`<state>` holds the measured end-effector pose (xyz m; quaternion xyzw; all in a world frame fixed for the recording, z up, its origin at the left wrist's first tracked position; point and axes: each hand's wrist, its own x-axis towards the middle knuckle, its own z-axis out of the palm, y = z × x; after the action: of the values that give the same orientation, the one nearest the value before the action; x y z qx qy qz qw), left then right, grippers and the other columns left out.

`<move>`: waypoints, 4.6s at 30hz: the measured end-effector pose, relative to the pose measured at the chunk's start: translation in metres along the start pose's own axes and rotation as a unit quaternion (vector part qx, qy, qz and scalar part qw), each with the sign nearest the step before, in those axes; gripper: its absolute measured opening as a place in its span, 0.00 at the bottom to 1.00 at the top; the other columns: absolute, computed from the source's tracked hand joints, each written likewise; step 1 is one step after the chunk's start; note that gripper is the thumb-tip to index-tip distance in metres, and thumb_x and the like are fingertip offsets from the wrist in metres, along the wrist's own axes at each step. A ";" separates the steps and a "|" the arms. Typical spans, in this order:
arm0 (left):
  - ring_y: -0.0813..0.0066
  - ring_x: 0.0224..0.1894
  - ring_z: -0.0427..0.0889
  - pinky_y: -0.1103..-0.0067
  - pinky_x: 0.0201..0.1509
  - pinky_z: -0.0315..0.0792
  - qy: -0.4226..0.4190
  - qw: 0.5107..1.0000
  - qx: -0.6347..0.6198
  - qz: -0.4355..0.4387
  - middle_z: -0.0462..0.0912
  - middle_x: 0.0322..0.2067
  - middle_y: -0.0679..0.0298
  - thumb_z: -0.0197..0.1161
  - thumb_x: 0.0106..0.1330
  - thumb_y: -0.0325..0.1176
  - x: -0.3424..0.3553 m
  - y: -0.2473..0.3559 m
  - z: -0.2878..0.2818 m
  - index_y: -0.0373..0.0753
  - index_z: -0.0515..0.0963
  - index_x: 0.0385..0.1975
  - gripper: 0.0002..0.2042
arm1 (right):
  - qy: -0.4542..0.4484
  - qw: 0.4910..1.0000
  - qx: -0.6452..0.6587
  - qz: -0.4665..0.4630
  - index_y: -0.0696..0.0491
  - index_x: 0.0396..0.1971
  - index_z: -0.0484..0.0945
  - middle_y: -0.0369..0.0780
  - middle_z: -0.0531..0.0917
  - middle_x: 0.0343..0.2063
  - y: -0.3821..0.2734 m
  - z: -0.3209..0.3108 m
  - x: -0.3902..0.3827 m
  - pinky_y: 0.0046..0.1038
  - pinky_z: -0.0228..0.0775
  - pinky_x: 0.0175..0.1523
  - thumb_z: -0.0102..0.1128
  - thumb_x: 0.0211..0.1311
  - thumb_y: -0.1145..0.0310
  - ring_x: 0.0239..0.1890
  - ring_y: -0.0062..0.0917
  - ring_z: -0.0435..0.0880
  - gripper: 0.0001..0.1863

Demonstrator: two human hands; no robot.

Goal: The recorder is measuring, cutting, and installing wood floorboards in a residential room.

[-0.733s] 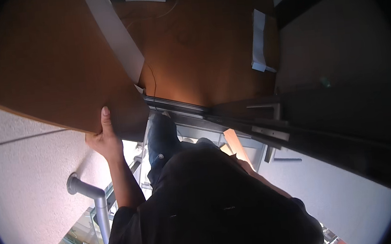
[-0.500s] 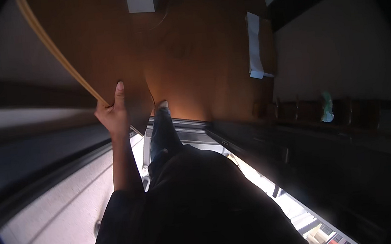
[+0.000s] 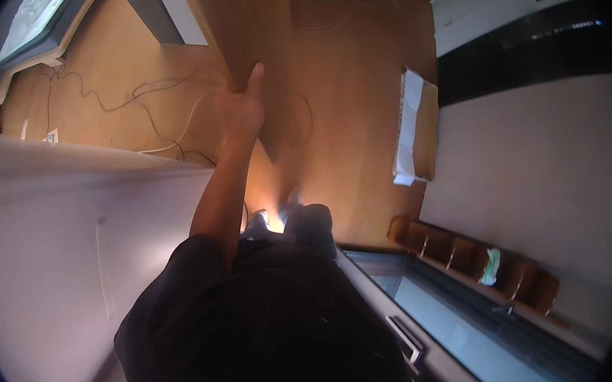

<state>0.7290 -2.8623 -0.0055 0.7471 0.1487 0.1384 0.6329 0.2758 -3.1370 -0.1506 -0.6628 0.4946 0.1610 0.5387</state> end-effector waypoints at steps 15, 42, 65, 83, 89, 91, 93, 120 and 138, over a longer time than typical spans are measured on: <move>0.69 0.48 0.83 0.74 0.54 0.74 0.415 0.906 -0.044 0.078 0.87 0.45 0.57 0.70 0.69 0.41 0.368 -0.010 -0.124 0.26 0.83 0.47 0.20 | -0.122 0.966 -0.077 -0.214 0.61 0.55 0.77 0.42 0.84 0.46 -0.359 0.136 0.279 0.28 0.76 0.54 0.57 0.76 0.59 0.46 0.28 0.83 0.21; 0.69 0.43 0.86 0.74 0.49 0.78 0.686 0.712 0.114 -0.101 0.89 0.41 0.56 0.68 0.71 0.37 0.670 -0.201 -0.639 0.27 0.83 0.45 0.16 | -0.431 0.596 -0.533 -0.417 0.58 0.51 0.83 0.48 0.88 0.43 -0.883 1.045 0.184 0.32 0.77 0.56 0.61 0.69 0.59 0.48 0.34 0.87 0.19; 0.57 0.42 0.88 0.67 0.47 0.78 0.754 0.526 0.143 -0.366 0.89 0.40 0.50 0.69 0.68 0.43 0.875 -0.347 -1.218 0.31 0.85 0.45 0.18 | -0.487 0.335 -0.667 -0.453 0.53 0.48 0.84 0.47 0.88 0.40 -0.914 1.843 -0.164 0.39 0.77 0.51 0.59 0.68 0.53 0.46 0.42 0.87 0.21; 0.69 0.47 0.83 0.76 0.52 0.79 0.947 0.285 0.046 -0.141 0.85 0.49 0.55 0.68 0.71 0.36 1.145 -0.332 -1.724 0.24 0.80 0.52 0.19 | -0.444 0.197 -0.807 -0.335 0.55 0.48 0.84 0.47 0.88 0.41 -0.964 2.493 -0.448 0.34 0.74 0.54 0.51 0.74 0.49 0.47 0.37 0.86 0.24; 0.66 0.49 0.83 0.74 0.52 0.82 0.985 0.153 -0.014 -0.078 0.83 0.51 0.55 0.68 0.71 0.37 1.209 -0.406 -1.864 0.25 0.78 0.54 0.21 | -0.434 0.266 -0.793 -0.334 0.54 0.49 0.85 0.42 0.88 0.45 -0.953 2.712 -0.488 0.32 0.72 0.56 0.50 0.76 0.46 0.50 0.30 0.85 0.26; 0.65 0.49 0.83 0.74 0.50 0.83 0.991 0.134 -0.015 0.013 0.83 0.52 0.55 0.68 0.71 0.36 1.221 -0.430 -1.919 0.26 0.77 0.55 0.20 | -0.446 0.250 -0.785 -0.350 0.54 0.48 0.85 0.43 0.88 0.42 -0.937 2.804 -0.556 0.33 0.72 0.55 0.49 0.76 0.46 0.48 0.31 0.85 0.27; 0.64 0.47 0.84 0.73 0.50 0.84 0.991 0.118 -0.027 0.059 0.83 0.51 0.55 0.67 0.71 0.34 1.232 -0.468 -1.982 0.27 0.77 0.55 0.19 | -0.446 0.240 -0.784 -0.358 0.55 0.47 0.85 0.44 0.88 0.40 -0.939 2.871 -0.614 0.33 0.72 0.53 0.48 0.76 0.46 0.46 0.32 0.86 0.27; 0.57 0.56 0.79 0.61 0.59 0.78 0.875 -0.469 0.121 -0.009 0.77 0.59 0.50 0.67 0.70 0.37 1.672 -0.516 -2.196 0.20 0.73 0.58 0.26 | -0.281 -0.421 -0.815 -0.281 0.56 0.44 0.81 0.41 0.87 0.40 -0.801 3.549 -1.093 0.29 0.74 0.53 0.59 0.72 0.58 0.44 0.28 0.85 0.16; 0.67 0.57 0.77 0.65 0.65 0.69 0.878 -0.316 0.270 0.238 0.81 0.52 0.63 0.59 0.74 0.42 1.731 -0.934 -2.249 0.42 0.77 0.52 0.14 | -0.770 -0.634 -0.050 0.056 0.65 0.37 0.82 0.57 0.86 0.33 -0.400 3.184 -0.882 0.43 0.75 0.49 0.48 0.72 0.37 0.41 0.51 0.85 0.38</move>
<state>1.3852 0.0045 -0.5342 0.1512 -0.3681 -0.7229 0.5648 1.2197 0.0410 -0.4415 -0.5443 0.6994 -0.4632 0.0030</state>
